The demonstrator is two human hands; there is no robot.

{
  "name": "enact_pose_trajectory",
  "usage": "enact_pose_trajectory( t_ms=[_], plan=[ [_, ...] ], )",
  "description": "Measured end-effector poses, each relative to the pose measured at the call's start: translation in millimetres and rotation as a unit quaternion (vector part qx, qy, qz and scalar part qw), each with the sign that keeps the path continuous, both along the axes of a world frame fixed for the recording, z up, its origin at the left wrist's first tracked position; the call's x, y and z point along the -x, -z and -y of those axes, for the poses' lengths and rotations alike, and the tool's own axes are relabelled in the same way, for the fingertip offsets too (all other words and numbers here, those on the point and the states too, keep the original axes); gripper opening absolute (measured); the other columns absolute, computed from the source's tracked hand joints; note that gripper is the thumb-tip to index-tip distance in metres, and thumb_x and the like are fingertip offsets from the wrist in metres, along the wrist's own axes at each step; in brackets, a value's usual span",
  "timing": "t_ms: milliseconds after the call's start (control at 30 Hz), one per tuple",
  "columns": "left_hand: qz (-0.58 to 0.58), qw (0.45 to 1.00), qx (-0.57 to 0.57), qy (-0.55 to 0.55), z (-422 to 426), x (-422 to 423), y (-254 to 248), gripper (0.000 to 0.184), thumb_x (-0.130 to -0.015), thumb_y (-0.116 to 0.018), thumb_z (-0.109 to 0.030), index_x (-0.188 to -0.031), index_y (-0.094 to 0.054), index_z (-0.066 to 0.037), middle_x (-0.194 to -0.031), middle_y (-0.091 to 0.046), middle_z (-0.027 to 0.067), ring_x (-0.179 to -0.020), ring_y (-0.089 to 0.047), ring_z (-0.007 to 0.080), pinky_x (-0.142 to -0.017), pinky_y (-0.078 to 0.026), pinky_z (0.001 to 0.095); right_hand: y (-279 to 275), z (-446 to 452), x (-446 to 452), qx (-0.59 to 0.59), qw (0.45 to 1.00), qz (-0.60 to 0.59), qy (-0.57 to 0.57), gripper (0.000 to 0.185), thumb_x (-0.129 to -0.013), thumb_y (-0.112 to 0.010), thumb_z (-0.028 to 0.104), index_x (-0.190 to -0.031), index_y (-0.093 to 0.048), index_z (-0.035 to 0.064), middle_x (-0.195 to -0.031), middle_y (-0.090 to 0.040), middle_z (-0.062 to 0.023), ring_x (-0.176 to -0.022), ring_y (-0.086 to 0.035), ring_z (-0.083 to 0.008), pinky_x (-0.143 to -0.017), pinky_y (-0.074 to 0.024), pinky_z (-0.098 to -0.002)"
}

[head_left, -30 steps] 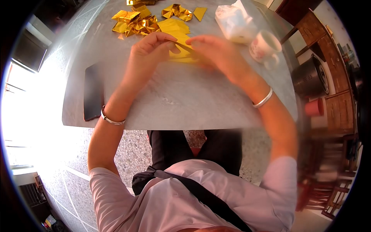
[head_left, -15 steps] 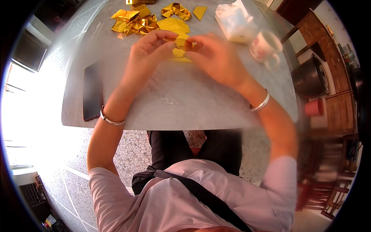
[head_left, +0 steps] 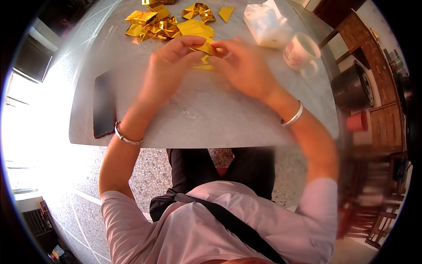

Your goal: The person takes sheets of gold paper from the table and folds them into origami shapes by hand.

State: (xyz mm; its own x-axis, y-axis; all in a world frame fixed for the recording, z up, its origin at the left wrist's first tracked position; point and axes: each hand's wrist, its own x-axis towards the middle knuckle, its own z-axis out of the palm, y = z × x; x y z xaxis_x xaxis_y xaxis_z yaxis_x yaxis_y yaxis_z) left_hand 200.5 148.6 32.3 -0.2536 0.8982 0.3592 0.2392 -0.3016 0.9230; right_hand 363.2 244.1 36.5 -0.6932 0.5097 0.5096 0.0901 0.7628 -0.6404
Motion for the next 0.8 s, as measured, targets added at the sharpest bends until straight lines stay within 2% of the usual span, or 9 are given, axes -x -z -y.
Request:
enact_pose_trajectory(
  t_ms=[100,200,300,367,500,600,700,800],
  plan=[
    [-0.011,1.0,-0.016,-0.02,-0.1,-4.7,1.9,0.027,-0.088,-0.059,-0.004,-0.115,-0.057,-0.001,-0.096,-0.065,0.0017,-0.079,-0.057,0.0039,-0.069,-0.046,0.0185,1.4,0.3,1.3,0.012,1.0,-0.007,0.005,0.029,-0.081,-0.065,0.021,-0.102,-0.062,0.0005,-0.087,-0.059,-0.0118,-0.069,-0.062,-0.0212,-0.064,-0.051,-0.0296],
    [0.018,1.0,-0.009,-0.02,-1.0,-6.2,3.9,0.024,-0.084,-0.06,-0.003,-0.108,-0.059,0.002,-0.1,-0.065,0.0048,-0.093,-0.059,0.0087,-0.081,-0.047,0.0218,10.6,-5.7,4.5,-0.041,0.998,-0.05,0.009,0.027,-0.081,-0.061,0.017,-0.102,-0.061,0.0001,-0.088,-0.058,-0.0125,-0.071,-0.062,-0.023,-0.065,-0.0508,-0.0303],
    [-0.051,0.995,0.004,-0.091,-2.2,-5.1,2.6,0.025,-0.084,-0.062,-0.004,-0.108,-0.058,0.002,-0.1,-0.065,0.0049,-0.09,-0.06,0.0089,-0.078,-0.048,0.0217,13.8,-10.3,5.8,-0.092,0.992,-0.082,0.035,0.025,-0.081,-0.058,0.013,-0.102,-0.059,-0.0006,-0.087,-0.058,-0.0137,-0.07,-0.061,-0.0254,-0.064,-0.0502,-0.0318],
    [-0.018,0.994,-0.019,-0.11,-4.4,-3.4,4.1,0.025,-0.083,-0.062,-0.004,-0.107,-0.059,0.002,-0.1,-0.066,0.0051,-0.087,-0.061,0.0084,-0.075,-0.048,0.0217,13.4,-12.2,5.1,-0.129,0.985,-0.09,0.07,0.023,-0.081,-0.057,0.011,-0.1,-0.058,-0.0014,-0.084,-0.058,-0.0149,-0.068,-0.06,-0.0272,-0.063,-0.0495,-0.0333],
    [0.02,0.989,-0.053,-0.137,-9.2,-0.9,8.8,0.022,-0.083,-0.06,-0.005,-0.104,-0.059,0.002,-0.093,-0.068,0.0052,-0.08,-0.061,0.0077,-0.071,-0.049,0.0224,10.3,-11.7,3.8,-0.106,0.987,-0.055,0.105,0.012,-0.081,-0.056,0.008,-0.089,-0.054,-0.0007,-0.074,-0.058,-0.0149,-0.065,-0.058,-0.0297,-0.059,-0.0471,-0.0366],
    [-0.051,0.985,0.016,-0.166,-9.4,0.7,7.1,0.019,-0.088,-0.056,-0.008,-0.105,-0.059,0.001,-0.083,-0.067,0.0021,-0.074,-0.058,0.0057,-0.065,-0.045,0.0195,7.9,-10.6,5.5,-0.14,0.982,-0.056,0.113,0.009,-0.082,-0.057,0.008,-0.083,-0.051,0.0003,-0.071,-0.057,-0.0142,-0.064,-0.057,-0.0305,-0.057,-0.0457,-0.038],
    [-0.152,0.964,0.081,-0.203,-6.1,-0.2,2.2,0.019,-0.088,-0.056,-0.014,-0.099,-0.061,0.001,-0.071,-0.067,0.0035,-0.065,-0.058,0.0063,-0.061,-0.046,0.0223,7.5,-10.7,7.8,-0.172,0.976,-0.062,0.115,0.01,-0.083,-0.057,0.009,-0.081,-0.051,0.0009,-0.071,-0.057,-0.0136,-0.063,-0.057,-0.0307,-0.055,-0.0451,-0.0383],
    [-0.239,0.938,0.018,-0.25,-8.6,3.5,12.8,0.018,-0.088,-0.056,-0.016,-0.094,-0.063,-0.001,-0.064,-0.064,0.0051,-0.057,-0.056,0.0081,-0.057,-0.046,0.026,9.1,-14.1,7.7,-0.188,0.973,-0.057,0.124,0.012,-0.084,-0.058,0.011,-0.081,-0.051,0.0015,-0.07,-0.057,-0.0136,-0.061,-0.056,-0.0314,-0.054,-0.0446,-0.0386]
  ],
)
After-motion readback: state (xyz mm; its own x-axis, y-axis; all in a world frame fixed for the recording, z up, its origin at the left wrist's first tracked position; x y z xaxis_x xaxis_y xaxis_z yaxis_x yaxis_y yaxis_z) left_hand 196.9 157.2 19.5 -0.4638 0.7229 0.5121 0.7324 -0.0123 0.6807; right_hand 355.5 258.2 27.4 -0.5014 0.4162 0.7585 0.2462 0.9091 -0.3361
